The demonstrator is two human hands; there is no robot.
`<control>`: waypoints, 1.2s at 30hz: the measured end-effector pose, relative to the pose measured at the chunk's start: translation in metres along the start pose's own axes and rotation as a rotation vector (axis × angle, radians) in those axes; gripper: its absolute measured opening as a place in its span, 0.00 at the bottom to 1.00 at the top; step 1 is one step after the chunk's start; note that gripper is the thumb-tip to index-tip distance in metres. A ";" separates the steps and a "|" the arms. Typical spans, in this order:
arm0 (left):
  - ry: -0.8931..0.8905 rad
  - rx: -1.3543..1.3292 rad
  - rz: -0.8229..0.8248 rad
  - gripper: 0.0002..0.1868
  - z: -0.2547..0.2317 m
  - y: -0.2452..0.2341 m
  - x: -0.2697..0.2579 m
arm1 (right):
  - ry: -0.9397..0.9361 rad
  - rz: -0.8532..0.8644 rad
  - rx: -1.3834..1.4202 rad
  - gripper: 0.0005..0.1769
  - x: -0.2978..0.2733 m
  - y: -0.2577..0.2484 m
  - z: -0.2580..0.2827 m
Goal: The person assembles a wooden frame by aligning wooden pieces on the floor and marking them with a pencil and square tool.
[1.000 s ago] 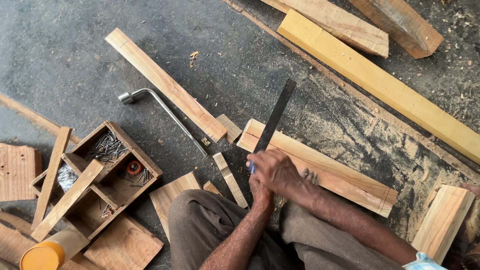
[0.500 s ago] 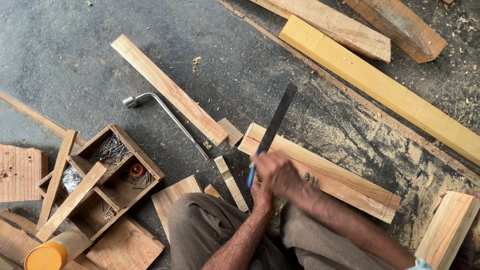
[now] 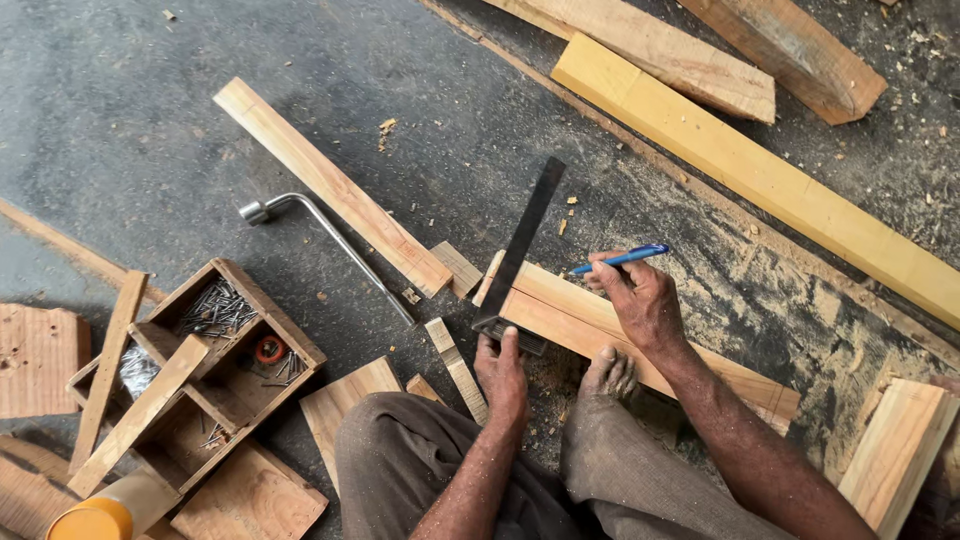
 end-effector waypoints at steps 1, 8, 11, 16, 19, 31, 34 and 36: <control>0.019 -0.019 0.016 0.17 -0.001 -0.001 0.001 | 0.025 0.013 0.016 0.15 -0.002 0.000 -0.005; 0.026 0.001 0.006 0.21 -0.005 0.000 0.002 | 0.051 0.083 0.028 0.14 -0.007 0.011 -0.012; -0.011 0.050 -0.001 0.22 -0.007 -0.002 0.001 | 0.007 0.093 0.050 0.13 0.000 0.022 -0.012; -0.006 0.043 -0.002 0.24 -0.009 -0.001 0.000 | -0.074 0.111 0.055 0.14 0.010 0.043 -0.003; 0.037 0.028 0.002 0.23 -0.013 0.001 -0.002 | -0.043 0.101 -0.033 0.15 0.013 0.053 0.007; 0.091 -0.019 0.011 0.13 -0.001 -0.004 0.003 | -0.142 0.091 -0.258 0.14 -0.007 0.081 -0.001; 0.177 0.160 0.032 0.11 -0.004 -0.008 0.006 | -0.224 0.163 -0.442 0.08 -0.035 0.098 -0.003; 0.171 0.086 0.035 0.11 -0.001 -0.006 0.009 | -0.393 0.105 -0.260 0.09 -0.053 0.092 0.012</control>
Point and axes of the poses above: each hand's wrist, its own x-axis towards the middle knuckle, its own y-axis out of the palm, z = x × y, the point moved 4 cm from there along x, towards the middle knuckle, and after that the axes turned 8 degrees about y, right-handed, at the moved point
